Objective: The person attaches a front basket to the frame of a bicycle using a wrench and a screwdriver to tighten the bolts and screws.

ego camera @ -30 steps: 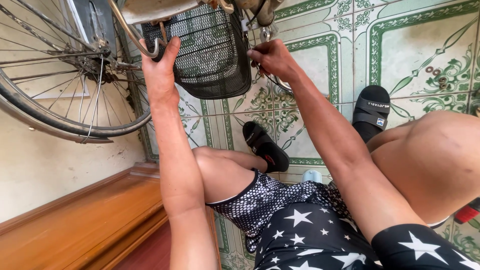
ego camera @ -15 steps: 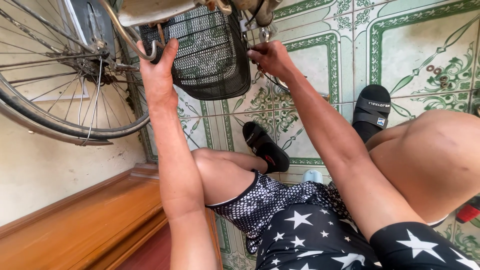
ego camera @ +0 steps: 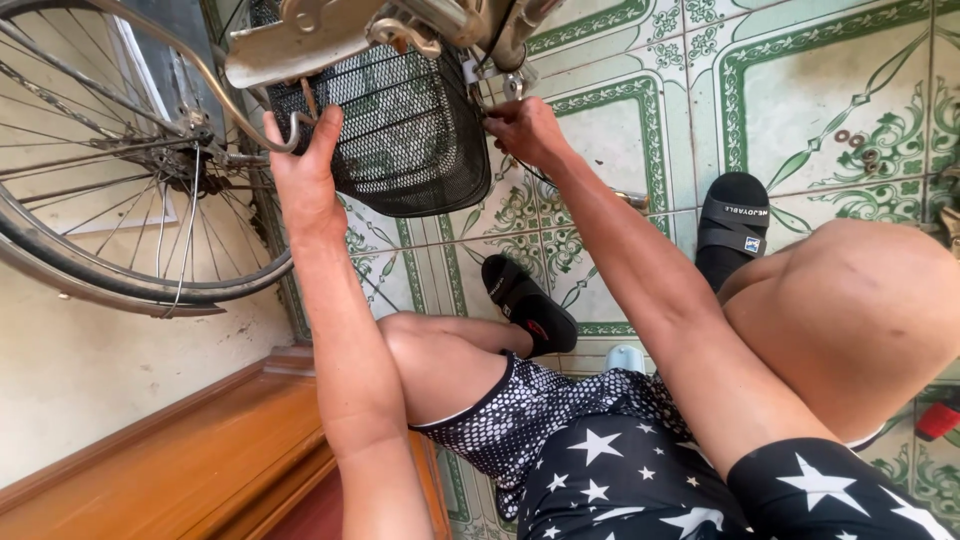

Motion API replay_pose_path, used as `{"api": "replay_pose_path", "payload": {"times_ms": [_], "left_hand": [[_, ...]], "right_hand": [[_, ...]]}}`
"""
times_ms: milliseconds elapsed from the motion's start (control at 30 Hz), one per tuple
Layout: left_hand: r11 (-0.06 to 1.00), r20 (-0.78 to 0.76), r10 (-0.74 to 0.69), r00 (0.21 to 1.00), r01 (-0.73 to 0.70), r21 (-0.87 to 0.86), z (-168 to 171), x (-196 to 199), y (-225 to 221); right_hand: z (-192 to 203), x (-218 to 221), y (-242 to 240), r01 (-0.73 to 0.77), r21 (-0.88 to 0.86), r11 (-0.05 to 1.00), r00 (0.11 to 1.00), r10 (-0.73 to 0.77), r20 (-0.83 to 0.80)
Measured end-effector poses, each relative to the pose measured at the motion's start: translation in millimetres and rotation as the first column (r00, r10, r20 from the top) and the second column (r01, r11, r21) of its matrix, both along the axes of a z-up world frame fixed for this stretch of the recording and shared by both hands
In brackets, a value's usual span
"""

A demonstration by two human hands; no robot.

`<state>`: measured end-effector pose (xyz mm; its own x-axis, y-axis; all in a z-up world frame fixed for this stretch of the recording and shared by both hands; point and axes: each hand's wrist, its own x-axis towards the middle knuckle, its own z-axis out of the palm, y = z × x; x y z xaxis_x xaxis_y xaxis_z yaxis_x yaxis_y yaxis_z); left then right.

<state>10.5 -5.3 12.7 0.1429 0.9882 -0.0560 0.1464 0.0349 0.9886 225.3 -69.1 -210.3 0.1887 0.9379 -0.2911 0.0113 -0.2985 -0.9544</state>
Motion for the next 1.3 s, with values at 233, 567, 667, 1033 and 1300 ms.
{"api": "replay_pose_path", "payload": {"times_ms": [233,567,667,1033,1300], "left_hand": [[0.999,0.013,-0.038,0.999,0.037,0.034,-7,-7,1],[0.998,-0.007,-0.023,1.000,0.023,0.053,-9,-8,4],[0.997,0.014,-0.044,0.999,0.043,0.059,-8,-7,4],[0.995,0.022,-0.064,0.998,0.062,0.074,-12,-10,5],[0.994,0.101,-0.094,0.990,0.088,0.066,-10,-11,5]], "right_hand": [[16,8,-22,-0.033,-0.076,0.997,0.978,0.017,-0.207],[47,14,-17,-0.010,-0.021,1.000,0.929,0.002,-0.371],[57,14,-18,-0.015,-0.046,0.999,0.928,-0.003,-0.373],[72,15,-17,-0.031,-0.082,0.996,0.937,0.000,-0.350],[65,11,-17,-0.018,-0.094,0.995,0.935,-0.016,-0.355]]}}
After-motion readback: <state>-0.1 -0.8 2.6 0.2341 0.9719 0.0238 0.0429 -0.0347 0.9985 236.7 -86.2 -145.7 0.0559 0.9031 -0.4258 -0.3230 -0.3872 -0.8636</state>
